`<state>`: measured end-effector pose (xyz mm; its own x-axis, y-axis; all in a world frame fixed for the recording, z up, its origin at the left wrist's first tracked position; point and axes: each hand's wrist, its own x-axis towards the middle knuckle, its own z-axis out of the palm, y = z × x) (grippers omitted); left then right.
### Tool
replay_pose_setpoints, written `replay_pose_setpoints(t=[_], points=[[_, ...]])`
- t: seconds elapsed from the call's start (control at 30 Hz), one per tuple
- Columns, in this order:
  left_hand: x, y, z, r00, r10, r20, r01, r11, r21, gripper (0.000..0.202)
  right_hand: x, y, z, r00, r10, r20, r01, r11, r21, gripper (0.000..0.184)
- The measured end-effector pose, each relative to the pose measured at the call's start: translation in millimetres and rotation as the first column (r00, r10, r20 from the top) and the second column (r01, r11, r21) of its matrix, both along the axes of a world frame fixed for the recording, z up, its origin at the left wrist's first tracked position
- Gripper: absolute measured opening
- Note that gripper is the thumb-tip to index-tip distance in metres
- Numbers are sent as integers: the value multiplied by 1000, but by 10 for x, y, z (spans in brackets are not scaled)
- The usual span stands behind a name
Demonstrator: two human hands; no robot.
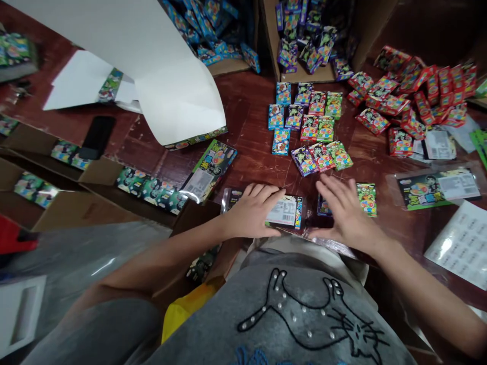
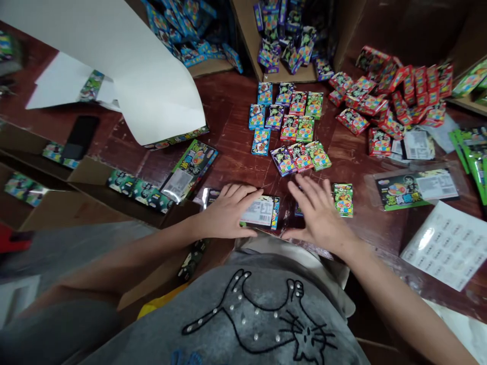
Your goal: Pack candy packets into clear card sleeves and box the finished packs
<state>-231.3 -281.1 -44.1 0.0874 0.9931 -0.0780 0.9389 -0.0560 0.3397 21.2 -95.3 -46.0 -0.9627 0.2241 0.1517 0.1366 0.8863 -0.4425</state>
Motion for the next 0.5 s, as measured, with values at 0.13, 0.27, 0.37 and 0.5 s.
replay_pose_setpoints(t=[0.13, 0.27, 0.37, 0.5], points=[[-13, 43, 12, 1000, 13, 10, -13, 1000, -21, 101, 262, 252, -50, 995, -58, 82, 53, 997, 63, 104], [65, 166, -22, 998, 50, 47, -48, 999, -23, 105, 273, 336, -162, 999, 1, -43, -2, 1000, -20, 67], [103, 225, -29, 995, 69, 77, -68, 998, -11, 105, 222, 337, -179, 994, 74, -79, -83, 989, -123, 66], [136, 271, -47, 992, 10, 126, -11, 1000, 5, 103, 145, 377, -173, 984, 160, -74, -170, 974, -153, 61]])
